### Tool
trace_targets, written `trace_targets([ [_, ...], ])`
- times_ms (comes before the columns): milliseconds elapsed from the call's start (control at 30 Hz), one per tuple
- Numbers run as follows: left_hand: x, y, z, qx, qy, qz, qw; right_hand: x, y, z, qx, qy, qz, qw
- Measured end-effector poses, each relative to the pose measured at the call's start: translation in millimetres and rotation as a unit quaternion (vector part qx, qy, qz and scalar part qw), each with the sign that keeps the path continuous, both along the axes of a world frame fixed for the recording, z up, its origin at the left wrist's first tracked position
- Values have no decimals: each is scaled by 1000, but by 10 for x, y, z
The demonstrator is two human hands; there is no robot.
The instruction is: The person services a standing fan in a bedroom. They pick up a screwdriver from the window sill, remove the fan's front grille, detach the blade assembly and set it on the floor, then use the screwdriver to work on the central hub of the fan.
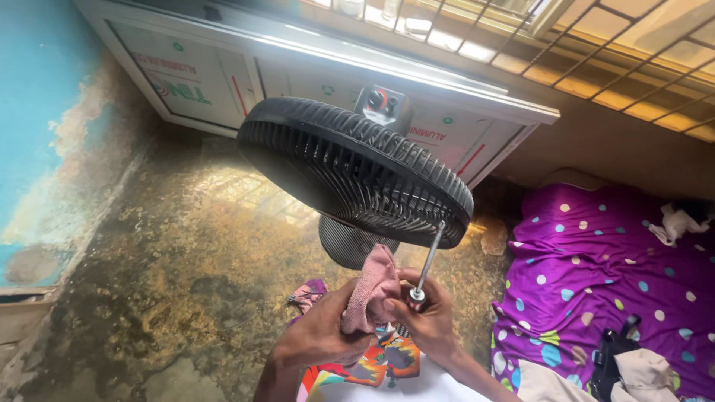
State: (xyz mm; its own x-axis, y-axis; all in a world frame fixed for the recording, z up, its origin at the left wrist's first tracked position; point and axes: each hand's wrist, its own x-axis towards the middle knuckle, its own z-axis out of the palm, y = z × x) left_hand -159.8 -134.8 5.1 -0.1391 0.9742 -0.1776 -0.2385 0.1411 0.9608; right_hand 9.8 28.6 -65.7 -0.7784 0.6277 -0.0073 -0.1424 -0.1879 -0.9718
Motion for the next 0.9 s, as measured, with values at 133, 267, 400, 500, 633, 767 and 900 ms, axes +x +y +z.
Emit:
trace_targets([
  [133,221,-31,-37,36,43,91,994,95,23,120,74,71,-50,993],
  [267,337,-204,-381,-20,-95,77,992,180,282,244,9,165,-108,980],
  [400,512,-534,-699,109,-163,163,967,237,520,307,73,116,-83,987],
  [500,642,-523,-839,105,-265,314,906,279,540,303,43,83,-10,996],
  [633,634,-317,-715,214,-403,433,777,354,626,312,58,10,-24,998],
  [767,364,-304,-74,162,-363,584,708,464,692,301,69,18,-14,997],
  [900,119,-721,722,495,-260,454,694,547,731,281,67,-2,-36,997],
])
